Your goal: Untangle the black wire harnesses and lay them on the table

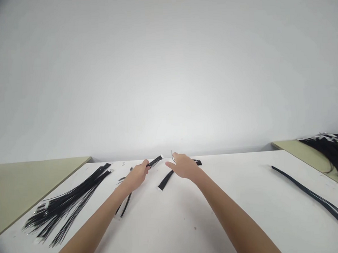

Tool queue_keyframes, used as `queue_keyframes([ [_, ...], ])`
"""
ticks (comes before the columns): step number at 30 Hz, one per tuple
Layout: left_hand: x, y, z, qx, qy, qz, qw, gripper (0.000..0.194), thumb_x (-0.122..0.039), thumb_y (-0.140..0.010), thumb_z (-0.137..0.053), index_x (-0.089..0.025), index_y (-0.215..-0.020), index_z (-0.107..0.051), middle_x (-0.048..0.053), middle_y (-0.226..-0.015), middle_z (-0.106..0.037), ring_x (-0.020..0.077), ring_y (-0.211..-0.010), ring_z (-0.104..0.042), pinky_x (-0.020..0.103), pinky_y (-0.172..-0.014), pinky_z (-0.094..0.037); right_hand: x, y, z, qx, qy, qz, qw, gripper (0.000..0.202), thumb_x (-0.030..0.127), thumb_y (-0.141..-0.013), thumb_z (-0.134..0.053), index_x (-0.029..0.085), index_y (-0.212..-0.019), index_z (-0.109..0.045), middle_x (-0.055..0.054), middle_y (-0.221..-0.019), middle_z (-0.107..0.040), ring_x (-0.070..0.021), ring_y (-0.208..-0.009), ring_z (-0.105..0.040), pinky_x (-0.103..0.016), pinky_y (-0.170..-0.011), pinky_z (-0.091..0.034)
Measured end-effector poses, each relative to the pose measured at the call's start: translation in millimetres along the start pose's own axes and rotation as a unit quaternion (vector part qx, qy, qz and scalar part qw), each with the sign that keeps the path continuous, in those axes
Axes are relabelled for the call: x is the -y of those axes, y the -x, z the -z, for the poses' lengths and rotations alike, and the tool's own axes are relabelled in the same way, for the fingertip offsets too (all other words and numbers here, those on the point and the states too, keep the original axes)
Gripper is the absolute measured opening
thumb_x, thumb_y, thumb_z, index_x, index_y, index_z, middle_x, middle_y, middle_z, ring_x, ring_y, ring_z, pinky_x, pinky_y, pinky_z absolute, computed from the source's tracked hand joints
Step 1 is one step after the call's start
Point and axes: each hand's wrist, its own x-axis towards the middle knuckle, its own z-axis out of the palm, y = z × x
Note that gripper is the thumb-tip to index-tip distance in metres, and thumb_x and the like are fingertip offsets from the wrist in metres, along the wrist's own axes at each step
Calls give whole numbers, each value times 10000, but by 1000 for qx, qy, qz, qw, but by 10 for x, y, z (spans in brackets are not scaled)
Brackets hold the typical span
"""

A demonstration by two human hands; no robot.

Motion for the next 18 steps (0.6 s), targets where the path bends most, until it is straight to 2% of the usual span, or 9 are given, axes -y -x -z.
queue_keyframes([
  [2,-100,105,145,-6,22,-53,998,235,-273,-988,-265,-209,-1081,-471,32,-887,-628,164,-742,-581,273,-643,-424,76,-23,-108,-12,-74,-21,997,422,496,-920,-498,140,-1131,-585,-80,-1025,-647,-159,-852,-633,-363,-780,-525],
  [4,-218,190,254,-16,40,-95,995,238,-311,-988,-246,-240,-1055,-463,18,-896,-630,167,-743,-573,269,-639,-405,139,-38,-157,-6,-155,-42,987,375,456,-941,-484,127,-1086,-590,-63,-952,-653,-133,-765,-636,-322,-712,-543],
  [7,-336,263,328,-31,56,-131,989,195,-317,-962,-319,-262,-1070,-472,19,-963,-633,180,-789,-578,275,-646,-393,205,-9,-110,-7,-257,-48,965,275,369,-942,-519,112,-988,-605,-31,-841,-651,-103,-672,-629,-266,-626,-548],
  [8,-346,275,335,-36,59,-138,988,192,-293,-929,-393,-269,-1103,-471,21,-993,-632,188,-813,-581,281,-667,-395,216,18,-56,-20,-284,-44,958,251,348,-936,-532,110,-971,-604,-24,-822,-647,-100,-665,-628,-259,-618,-549],
  [11,-301,292,352,-55,69,-141,986,402,-152,-778,-542,-260,-1159,-480,32,-949,-635,224,-848,-582,346,-803,-389,194,140,214,-97,-339,-31,935,203,319,-915,-560,120,-945,-588,-1,-765,-627,-94,-625,-622,-237,-577,-543],
  [12,-275,295,364,-60,76,-137,986,393,-122,-750,-541,-242,-1122,-508,36,-892,-631,235,-843,-579,377,-843,-375,166,193,327,-130,-350,-30,927,194,320,-904,-568,130,-938,-580,8,-745,-616,-91,-601,-615,-225,-555,-536],
  [14,-236,302,397,-61,105,-132,984,243,-124,-755,-516,-214,-977,-559,38,-800,-609,241,-819,-572,406,-865,-364,74,305,545,-194,-362,-35,911,196,347,-880,-581,156,-920,-565,23,-711,-592,-77,-554,-595,-198,-522,-520],
  [16,-234,307,429,-44,153,-134,978,96,-194,-807,-487,-211,-860,-565,36,-785,-604,229,-796,-572,374,-806,-395,-63,407,702,-228,-368,-41,900,230,384,-835,-623,165,-886,-576,15,-709,-591,-79,-555,-593,-194,-525,-524],
  [18,-271,300,431,-8,216,-139,966,139,-278,-856,-451,-219,-842,-576,29,-797,-619,211,-781,-590,323,-719,-423,-242,478,760,-244,-373,-54,894,282,431,-790,-660,168,-864,-591,4,-718,-596,-96,-567,-602,-208,-518,-531],
])
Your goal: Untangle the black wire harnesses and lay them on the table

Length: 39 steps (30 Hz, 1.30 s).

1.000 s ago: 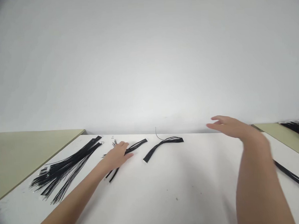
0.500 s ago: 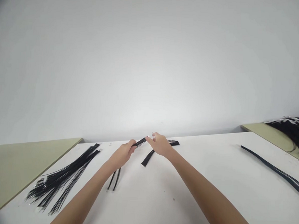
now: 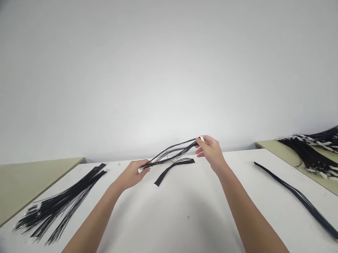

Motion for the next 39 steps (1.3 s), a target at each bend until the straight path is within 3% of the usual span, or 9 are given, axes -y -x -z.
queue_keyframes([
  [3,-12,-61,-120,57,112,20,992,230,-374,-879,-443,-211,-900,-604,29,-830,-656,188,-739,-642,290,-667,-459,-274,-34,176,-34,-1,-30,999,288,437,-810,-643,170,-894,-576,4,-769,-598,-110,-614,-624,-216,-504,-532],
  [7,122,-155,-393,89,241,74,963,376,-483,-862,-481,-165,-1034,-583,68,-877,-685,181,-681,-678,333,-740,-522,-675,-106,321,-18,21,-90,996,229,336,-886,-604,122,-963,-588,-23,-854,-623,-117,-705,-638,-253,-591,-556],
  [11,288,-204,-586,43,315,144,937,489,-551,-835,-516,-149,-1114,-493,65,-733,-684,206,-710,-688,367,-746,-546,-920,-176,410,4,71,-120,990,211,297,-909,-583,115,-1016,-598,-29,-883,-630,-112,-724,-628,-267,-636,-555],
  [13,330,-216,-615,7,331,171,928,515,-566,-815,-545,-157,-1118,-467,25,-612,-645,215,-717,-688,363,-730,-548,-996,-207,423,17,103,-120,987,213,295,-909,-584,115,-1022,-601,-28,-881,-632,-107,-708,-620,-262,-629,-549],
  [16,362,-225,-622,-37,339,192,920,516,-575,-784,-587,-190,-1101,-454,2,-635,-649,193,-625,-673,357,-692,-548,-1089,-245,416,36,145,-106,983,202,299,-906,-589,111,-975,-611,-15,-833,-630,-94,-660,-606,-243,-596,-535],
  [20,406,-232,-656,-77,330,205,918,469,-596,-766,-597,-193,-971,-474,14,-727,-667,174,-540,-651,346,-658,-536,-1174,-256,390,36,174,-87,980,191,297,-906,-590,110,-934,-617,2,-784,-621,-69,-583,-569,-204,-532,-501],
  [25,432,-223,-657,-99,323,213,917,448,-583,-742,-633,-176,-895,-528,11,-753,-640,162,-613,-658,331,-728,-532,-1181,-223,382,25,147,-94,984,220,322,-899,-598,117,-977,-618,-6,-806,-632,-73,-591,-578,-218,-550,-519],
  [33,426,-116,-497,6,331,183,926,396,-522,-712,-676,-163,-864,-602,-33,-647,-511,130,-672,-594,307,-784,-519,-1096,-183,358,-35,51,-108,992,200,297,-891,-611,116,-978,-611,4,-783,-616,-85,-625,-594,-245,-596,-547],
  [39,442,-36,-581,35,210,180,960,211,-353,-667,-664,-186,-699,-539,-23,-603,-510,120,-540,-461,249,-511,-368,-1025,-154,355,18,0,-125,992,205,305,-857,-652,114,-922,-616,15,-745,-599,-70,-576,-565,-259,-601,-556],
])
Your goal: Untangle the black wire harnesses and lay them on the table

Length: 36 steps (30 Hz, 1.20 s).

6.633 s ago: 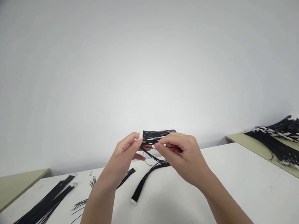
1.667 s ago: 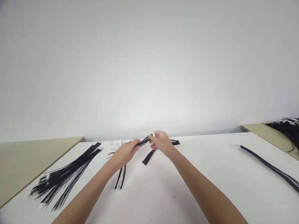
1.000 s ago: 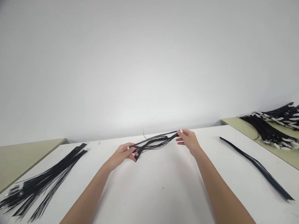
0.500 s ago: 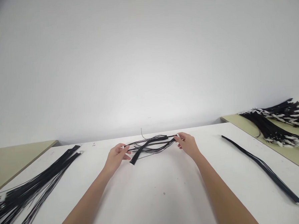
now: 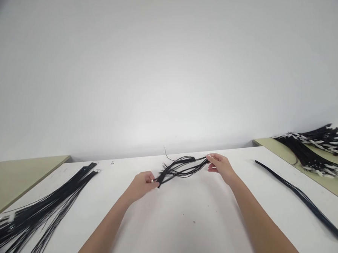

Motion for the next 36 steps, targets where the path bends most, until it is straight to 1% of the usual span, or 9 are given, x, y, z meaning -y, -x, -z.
queue_keyframes([
  [4,6,96,-57,29,-60,-21,998,192,-301,-595,-675,-189,-588,-519,-4,-730,-544,115,-561,-434,237,-489,-322,85,53,35,66,-37,8,997,286,372,-743,-752,139,-859,-633,20,-720,-580,-74,-548,-544,-282,-585,-563],
  [9,-137,229,-19,32,-65,-68,995,171,-347,-618,-670,-206,-638,-576,28,-916,-590,185,-781,-533,261,-612,-423,166,87,73,61,-109,70,990,364,468,-667,-780,209,-882,-638,36,-708,-605,-80,-531,-544,-257,-554,-531],
  [11,-201,249,18,10,-47,-93,994,160,-334,-641,-654,-205,-648,-561,29,-930,-594,191,-832,-538,263,-648,-432,202,104,86,51,-130,94,986,370,482,-668,-774,217,-881,-629,47,-658,-591,-77,-505,-527,-249,-540,-513],
  [15,-256,223,104,-53,14,-116,992,156,-304,-675,-624,-190,-642,-523,19,-866,-602,157,-749,-549,248,-614,-430,252,135,91,34,-140,112,983,305,404,-752,-733,170,-907,-615,53,-613,-555,-72,-505,-519,-234,-544,-498],
  [19,-225,166,167,-138,68,-101,983,185,-320,-683,-644,-187,-660,-518,-4,-686,-572,144,-642,-548,246,-561,-403,246,152,27,25,-126,87,988,188,272,-852,-652,125,-960,-607,47,-668,-549,-68,-547,-532,-240,-581,-515],
  [22,-211,144,177,-168,105,-80,977,228,-366,-691,-670,-197,-759,-533,-30,-608,-560,151,-593,-583,266,-586,-440,247,169,-23,22,-119,68,990,151,250,-870,-631,125,-948,-599,48,-678,-538,-72,-564,-538,-247,-594,-522],
  [26,-234,154,146,-135,138,-70,979,281,-413,-689,-699,-188,-821,-594,-28,-630,-579,156,-617,-619,303,-688,-505,251,177,-21,20,-102,59,993,159,273,-888,-609,126,-949,-591,33,-725,-557,-77,-593,-550,-253,-608,-525],
  [30,-237,156,80,-69,139,-56,986,309,-455,-684,-714,-162,-767,-659,2,-620,-599,159,-599,-612,298,-647,-513,188,124,28,2,-56,57,997,186,296,-901,-592,124,-975,-589,19,-762,-570,-80,-612,-558,-259,-617,-534],
  [36,-185,103,-22,-80,178,-42,980,323,-480,-730,-685,-169,-783,-612,-7,-694,-588,121,-574,-588,250,-567,-484,62,34,52,-33,43,83,995,205,299,-906,-589,115,-998,-594,4,-799,-593,-80,-617,-567,-242,-588,-528],
])
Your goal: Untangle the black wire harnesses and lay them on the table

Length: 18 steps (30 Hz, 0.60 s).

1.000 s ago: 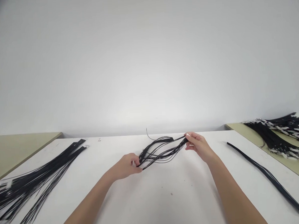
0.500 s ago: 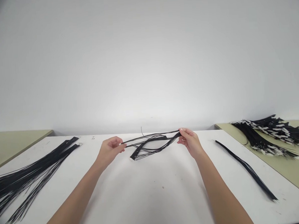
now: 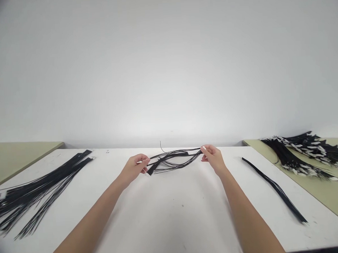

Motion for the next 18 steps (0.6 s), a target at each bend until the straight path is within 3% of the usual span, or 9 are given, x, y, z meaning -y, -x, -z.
queue_keyframes([
  [6,-24,75,-116,57,110,4,992,382,-472,-742,-708,-188,-983,-624,-22,-713,-554,132,-669,-628,324,-749,-543,-42,81,-218,22,59,82,995,261,305,-889,-611,120,-1070,-580,-20,-875,-621,-87,-636,-588,-251,-591,-541],
  [11,-19,178,-287,123,165,-27,978,431,-380,-691,-780,-173,-1049,-659,20,-849,-614,162,-821,-649,379,-903,-519,-54,407,-575,61,110,207,970,385,343,-812,-674,172,-1145,-588,-56,-952,-628,-149,-771,-605,-307,-665,-552],
  [18,83,188,-447,90,145,-46,984,370,-368,-720,-755,-148,-1004,-663,24,-795,-635,157,-755,-648,363,-812,-548,-21,876,-911,160,144,326,921,355,285,-882,-533,243,-1232,-575,-58,-954,-631,-164,-829,-591,-346,-744,-543],
])
